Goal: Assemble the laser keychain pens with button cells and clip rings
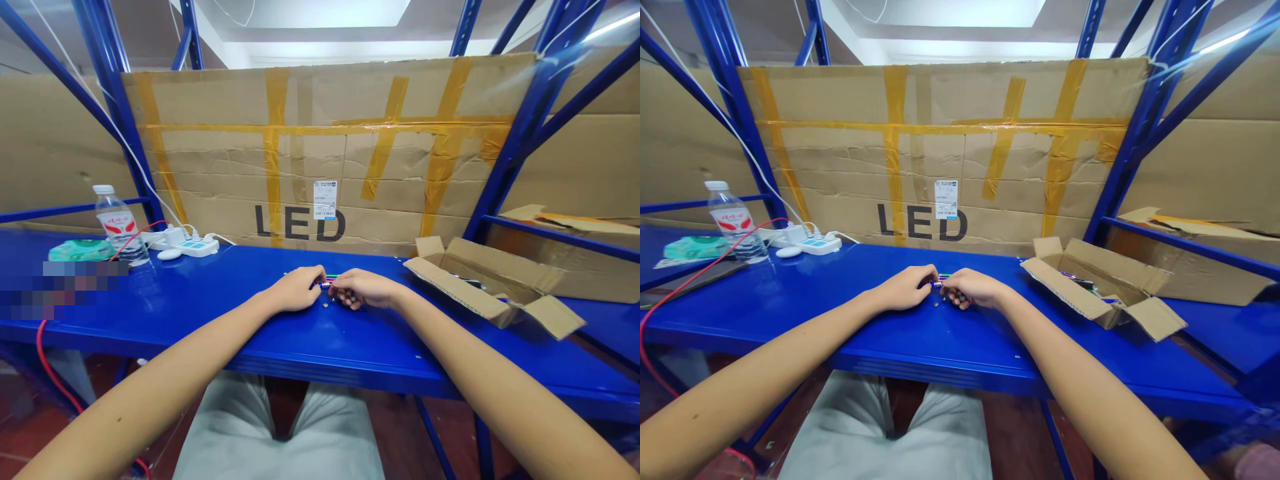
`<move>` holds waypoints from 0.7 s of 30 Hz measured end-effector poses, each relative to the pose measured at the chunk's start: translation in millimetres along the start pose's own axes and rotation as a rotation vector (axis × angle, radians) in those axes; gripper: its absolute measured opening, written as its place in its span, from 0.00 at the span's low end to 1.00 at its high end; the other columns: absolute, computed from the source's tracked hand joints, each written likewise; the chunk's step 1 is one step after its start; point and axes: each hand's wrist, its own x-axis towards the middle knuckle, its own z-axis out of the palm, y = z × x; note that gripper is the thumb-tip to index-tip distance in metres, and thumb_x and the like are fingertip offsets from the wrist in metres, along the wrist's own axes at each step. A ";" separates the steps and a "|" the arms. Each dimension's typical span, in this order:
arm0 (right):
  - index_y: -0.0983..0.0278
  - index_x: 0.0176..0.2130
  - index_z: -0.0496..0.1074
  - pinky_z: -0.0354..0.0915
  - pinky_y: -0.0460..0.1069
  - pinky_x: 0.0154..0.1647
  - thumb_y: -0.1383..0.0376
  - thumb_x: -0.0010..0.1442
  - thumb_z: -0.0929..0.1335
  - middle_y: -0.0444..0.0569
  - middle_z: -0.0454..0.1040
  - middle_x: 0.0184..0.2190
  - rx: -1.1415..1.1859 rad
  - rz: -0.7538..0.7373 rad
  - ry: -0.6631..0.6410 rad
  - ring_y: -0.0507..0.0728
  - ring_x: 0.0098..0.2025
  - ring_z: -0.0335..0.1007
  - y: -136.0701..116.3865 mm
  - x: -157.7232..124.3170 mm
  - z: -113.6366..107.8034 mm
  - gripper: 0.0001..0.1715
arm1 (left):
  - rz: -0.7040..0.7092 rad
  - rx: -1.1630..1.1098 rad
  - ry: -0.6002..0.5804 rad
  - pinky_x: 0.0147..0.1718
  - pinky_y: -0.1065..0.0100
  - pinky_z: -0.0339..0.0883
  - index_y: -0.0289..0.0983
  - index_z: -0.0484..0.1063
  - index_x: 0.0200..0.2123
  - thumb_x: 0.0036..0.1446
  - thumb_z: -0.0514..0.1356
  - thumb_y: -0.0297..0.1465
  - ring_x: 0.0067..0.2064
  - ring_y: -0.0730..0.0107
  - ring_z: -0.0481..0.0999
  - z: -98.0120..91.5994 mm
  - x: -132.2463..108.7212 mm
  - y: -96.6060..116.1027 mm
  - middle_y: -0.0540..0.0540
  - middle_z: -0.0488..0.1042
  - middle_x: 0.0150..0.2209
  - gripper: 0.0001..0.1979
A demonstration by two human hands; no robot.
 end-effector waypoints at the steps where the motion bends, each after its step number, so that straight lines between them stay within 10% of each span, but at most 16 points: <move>1: 0.68 0.28 0.70 0.50 0.42 0.18 0.64 0.54 0.69 0.42 0.62 0.19 -0.039 -0.008 0.009 0.47 0.20 0.57 0.4 0.0 0.0 0.08 | -0.006 0.035 -0.021 0.37 0.64 0.65 0.39 0.67 0.41 0.57 0.51 0.27 0.39 0.61 0.74 -2.3 -0.6 0.5 0.45 0.76 0.39 0.09; 21: 0.66 0.34 0.74 0.67 0.49 0.37 0.76 0.41 0.66 0.48 0.76 0.31 -0.436 -0.223 -0.007 0.55 0.34 0.71 9.1 4.8 -13.1 0.17 | 0.047 0.088 -0.085 0.40 0.65 0.64 0.41 0.74 0.34 0.51 0.56 0.29 0.39 0.61 0.74 -21.5 -4.2 -9.3 0.46 0.76 0.37 0.08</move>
